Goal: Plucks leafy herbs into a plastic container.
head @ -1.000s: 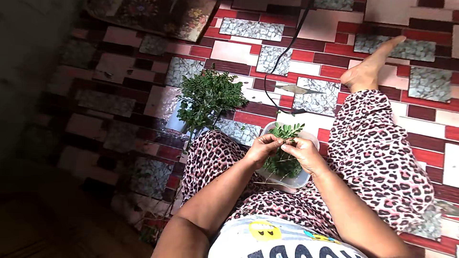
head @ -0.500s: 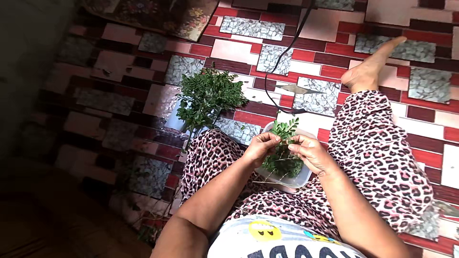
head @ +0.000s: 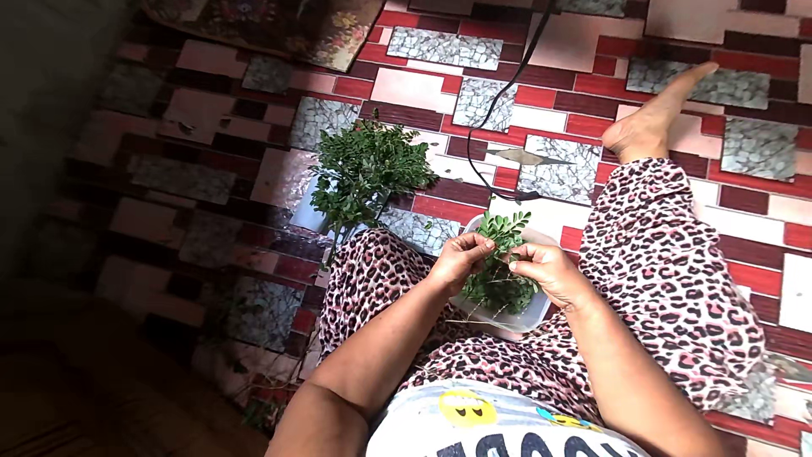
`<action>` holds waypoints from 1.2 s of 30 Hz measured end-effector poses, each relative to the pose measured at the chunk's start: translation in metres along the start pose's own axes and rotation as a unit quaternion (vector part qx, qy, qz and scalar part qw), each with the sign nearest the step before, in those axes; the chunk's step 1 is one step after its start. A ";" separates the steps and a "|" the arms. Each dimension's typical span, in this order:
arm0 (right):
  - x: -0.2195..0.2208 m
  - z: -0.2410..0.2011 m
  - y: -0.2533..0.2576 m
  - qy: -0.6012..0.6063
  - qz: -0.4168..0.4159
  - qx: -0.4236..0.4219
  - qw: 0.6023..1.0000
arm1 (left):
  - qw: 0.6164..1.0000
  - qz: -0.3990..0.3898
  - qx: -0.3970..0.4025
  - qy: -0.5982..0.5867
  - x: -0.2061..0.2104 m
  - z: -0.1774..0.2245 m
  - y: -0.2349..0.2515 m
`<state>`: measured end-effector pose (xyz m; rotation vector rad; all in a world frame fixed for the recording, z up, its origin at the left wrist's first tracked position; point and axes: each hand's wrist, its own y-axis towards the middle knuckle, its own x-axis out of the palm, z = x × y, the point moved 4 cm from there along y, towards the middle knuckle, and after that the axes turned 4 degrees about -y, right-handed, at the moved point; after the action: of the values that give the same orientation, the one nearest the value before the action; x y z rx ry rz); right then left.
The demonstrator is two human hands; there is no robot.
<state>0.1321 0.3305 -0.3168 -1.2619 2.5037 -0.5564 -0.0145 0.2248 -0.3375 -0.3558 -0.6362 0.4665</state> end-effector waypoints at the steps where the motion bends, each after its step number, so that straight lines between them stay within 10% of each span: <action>1: -0.001 -0.002 -0.001 -0.005 -0.004 0.001 1.000 | 1.000 -0.001 0.001 -0.002 0.000 0.000 0.000; 13: -0.017 -0.010 -0.005 -0.249 -0.005 -0.050 0.967 | 0.999 0.008 0.010 0.051 -0.002 -0.002 0.002; 19: -0.016 -0.045 -0.020 -0.114 0.120 -0.341 0.925 | 0.983 -0.047 0.036 0.171 0.002 -0.006 0.000; 26: 0.002 -0.010 -0.004 -0.102 0.081 -0.118 0.984 | 0.981 -0.058 0.044 0.182 0.006 -0.004 -0.002; 36: 0.005 0.000 0.004 -0.082 0.074 -0.082 0.990 | 0.987 -0.075 -0.003 0.140 0.009 -0.008 -0.001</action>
<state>0.1266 0.3287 -0.3187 -1.1131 2.5169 -0.2065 -0.0024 0.2270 -0.3389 -0.3686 -0.3868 0.2629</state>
